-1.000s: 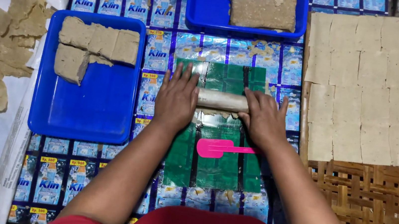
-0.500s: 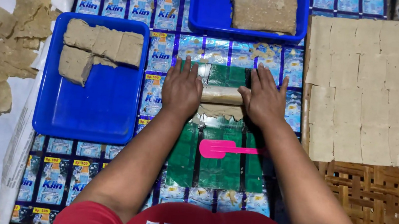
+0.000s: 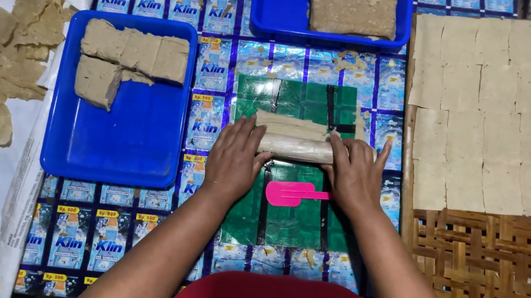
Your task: Flattening a block of dough using a rolling pin and cutting it into rectangular strips using a scraper.
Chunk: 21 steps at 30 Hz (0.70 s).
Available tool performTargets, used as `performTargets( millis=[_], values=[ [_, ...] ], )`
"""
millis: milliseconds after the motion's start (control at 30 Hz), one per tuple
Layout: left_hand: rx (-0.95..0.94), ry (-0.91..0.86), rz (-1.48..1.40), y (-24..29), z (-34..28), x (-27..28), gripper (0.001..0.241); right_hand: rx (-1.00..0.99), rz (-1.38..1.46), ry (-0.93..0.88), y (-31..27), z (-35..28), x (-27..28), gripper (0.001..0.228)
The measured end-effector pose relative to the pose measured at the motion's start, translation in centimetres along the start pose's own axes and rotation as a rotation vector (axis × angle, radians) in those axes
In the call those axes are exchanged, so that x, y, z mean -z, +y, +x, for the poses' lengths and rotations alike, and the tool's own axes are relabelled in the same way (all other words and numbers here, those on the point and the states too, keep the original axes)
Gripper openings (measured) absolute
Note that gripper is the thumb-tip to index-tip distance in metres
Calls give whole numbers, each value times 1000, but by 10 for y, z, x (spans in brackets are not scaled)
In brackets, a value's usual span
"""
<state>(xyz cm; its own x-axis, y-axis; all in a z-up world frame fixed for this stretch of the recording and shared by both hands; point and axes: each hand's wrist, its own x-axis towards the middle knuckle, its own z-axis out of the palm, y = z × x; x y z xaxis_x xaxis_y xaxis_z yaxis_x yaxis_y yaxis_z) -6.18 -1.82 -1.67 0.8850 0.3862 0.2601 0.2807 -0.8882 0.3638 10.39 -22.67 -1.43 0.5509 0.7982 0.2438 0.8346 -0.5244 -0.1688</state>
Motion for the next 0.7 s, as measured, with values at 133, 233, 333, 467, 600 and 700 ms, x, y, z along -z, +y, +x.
performTargets(
  millis=[133, 233, 333, 467, 600, 700],
  values=[
    [-43, 54, 11, -3, 5, -8, 52, -41, 55, 24, -1, 2, -10, 74],
    [-38, 80, 17, -6, 20, -10, 50, -65, 77, 50, 6, 11, -23, 72],
    [36, 35, 55, -10, 41, -14, 47, -126, 20, -5, 20, 33, -37, 62],
    [88, -3, 120, -26, 77, -28, 49, -156, -7, -68, 30, 76, -41, 52],
    [116, 2, 170, -32, 96, -34, 58, -115, 16, -61, 40, 98, -41, 54],
    [122, -11, 165, -20, 78, -25, 57, -79, -13, -40, 34, 88, -35, 55]
  ],
)
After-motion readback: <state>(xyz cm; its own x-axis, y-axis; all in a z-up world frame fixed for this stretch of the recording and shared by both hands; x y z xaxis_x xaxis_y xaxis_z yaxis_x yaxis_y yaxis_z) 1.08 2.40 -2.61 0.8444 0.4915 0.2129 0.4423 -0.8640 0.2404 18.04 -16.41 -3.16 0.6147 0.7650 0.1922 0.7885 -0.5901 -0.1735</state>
